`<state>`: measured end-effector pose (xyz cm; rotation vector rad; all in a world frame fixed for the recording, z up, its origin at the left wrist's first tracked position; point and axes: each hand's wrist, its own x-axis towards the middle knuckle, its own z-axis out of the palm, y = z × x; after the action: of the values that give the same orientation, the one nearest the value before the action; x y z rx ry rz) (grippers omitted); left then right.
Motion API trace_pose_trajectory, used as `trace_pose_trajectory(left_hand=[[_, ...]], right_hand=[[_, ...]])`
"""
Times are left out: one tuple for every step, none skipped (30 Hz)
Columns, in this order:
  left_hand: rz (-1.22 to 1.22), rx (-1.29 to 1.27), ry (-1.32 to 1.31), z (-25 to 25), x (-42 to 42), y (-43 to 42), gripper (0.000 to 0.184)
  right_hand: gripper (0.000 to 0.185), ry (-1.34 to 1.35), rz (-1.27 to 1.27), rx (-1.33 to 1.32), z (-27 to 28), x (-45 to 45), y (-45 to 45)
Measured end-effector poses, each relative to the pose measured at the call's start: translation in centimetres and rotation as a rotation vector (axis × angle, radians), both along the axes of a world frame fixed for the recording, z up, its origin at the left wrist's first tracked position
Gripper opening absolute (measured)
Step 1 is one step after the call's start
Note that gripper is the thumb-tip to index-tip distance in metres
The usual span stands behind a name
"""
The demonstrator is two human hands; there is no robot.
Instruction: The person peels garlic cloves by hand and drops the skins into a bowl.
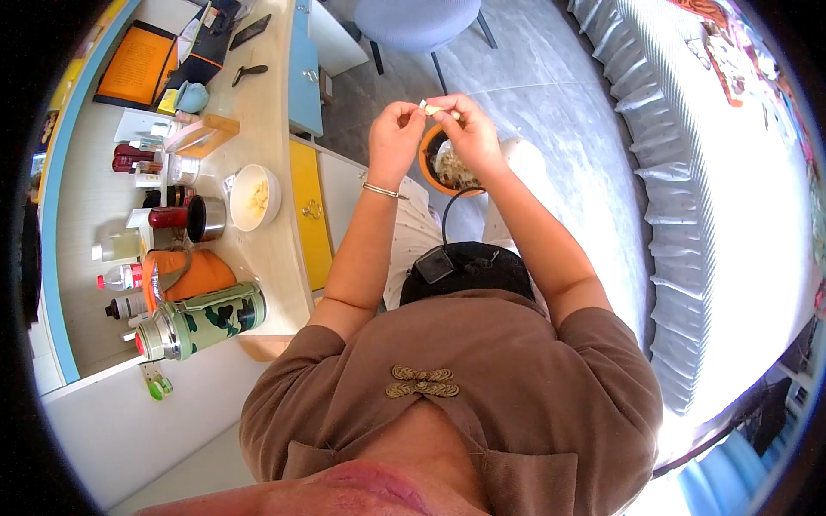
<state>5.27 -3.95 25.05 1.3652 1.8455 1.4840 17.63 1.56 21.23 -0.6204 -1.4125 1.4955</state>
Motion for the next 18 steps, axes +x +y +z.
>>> trace_pose_trajectory(left_hand=[[0.000,0.000,0.000,0.2,0.1,0.0,0.015],[0.015,-0.030,-0.005,0.5,0.2,0.0,0.015],[0.031,-0.061,-0.010,0.6,0.3,0.0,0.014],[0.031,-0.061,-0.010,0.4,0.2,0.1,0.014],[0.013,-0.053,-0.044,0.2,0.1,0.2,0.013],[-0.005,-0.045,-0.078,0.1,0.0,0.3,0.013],[-0.005,-0.044,-0.078,0.1,0.0,0.4,0.013],[-0.023,-0.058,-0.169,0.0,0.0,0.5,0.012],[-0.040,-0.071,-0.259,0.1,0.1,0.5,0.012],[-0.041,-0.070,-0.259,0.2,0.1,0.5,0.012],[-0.042,-0.084,-0.274,0.3,0.1,0.4,0.012],[-0.041,-0.099,-0.290,0.4,0.1,0.4,0.012],[-0.042,-0.099,-0.289,0.3,0.1,0.5,0.012],[-0.046,-0.085,-0.285,-0.1,0.0,0.6,0.012],[-0.049,-0.070,-0.280,-0.3,0.0,0.7,0.011],[-0.050,-0.071,-0.280,-0.5,-0.1,0.7,0.011],[-0.049,-0.071,-0.251,-0.7,-0.2,0.8,0.011],[-0.048,-0.070,-0.221,-0.7,-0.2,0.8,0.010]], right_hand=[[0.015,0.001,-0.004,0.000,0.1,-0.1,-0.1],[0.015,0.001,-0.004,0.000,0.1,-0.2,-0.1],[0.016,0.030,-0.010,0.006,0.3,-0.4,-0.2],[0.017,0.059,-0.016,0.011,0.4,-0.5,-0.2],[0.017,0.059,-0.017,0.012,0.2,-0.3,0.0],[0.019,0.185,0.129,-0.153,0.1,0.0,0.4],[0.020,0.311,0.275,-0.318,0.0,0.2,0.7],[0.020,0.312,0.275,-0.317,-0.2,0.2,0.7],[0.022,0.324,0.274,-0.350,0.1,0.1,0.7],[0.023,0.337,0.272,-0.382,0.5,0.1,0.6],[0.023,0.338,0.271,-0.380,0.7,0.1,0.6],[0.024,0.342,0.279,-0.397,0.9,0.1,0.6],[0.024,0.346,0.287,-0.415,1.0,0.2,0.6],[0.024,0.347,0.286,-0.415,0.9,0.2,0.6],[0.025,0.306,0.281,-0.416,0.7,0.2,0.7],[0.025,0.266,0.276,-0.417,0.5,0.2,0.8],[0.025,0.266,0.276,-0.418,0.4,0.2,1.0],[0.025,0.279,0.287,-0.447,0.4,0.2,1.1]])
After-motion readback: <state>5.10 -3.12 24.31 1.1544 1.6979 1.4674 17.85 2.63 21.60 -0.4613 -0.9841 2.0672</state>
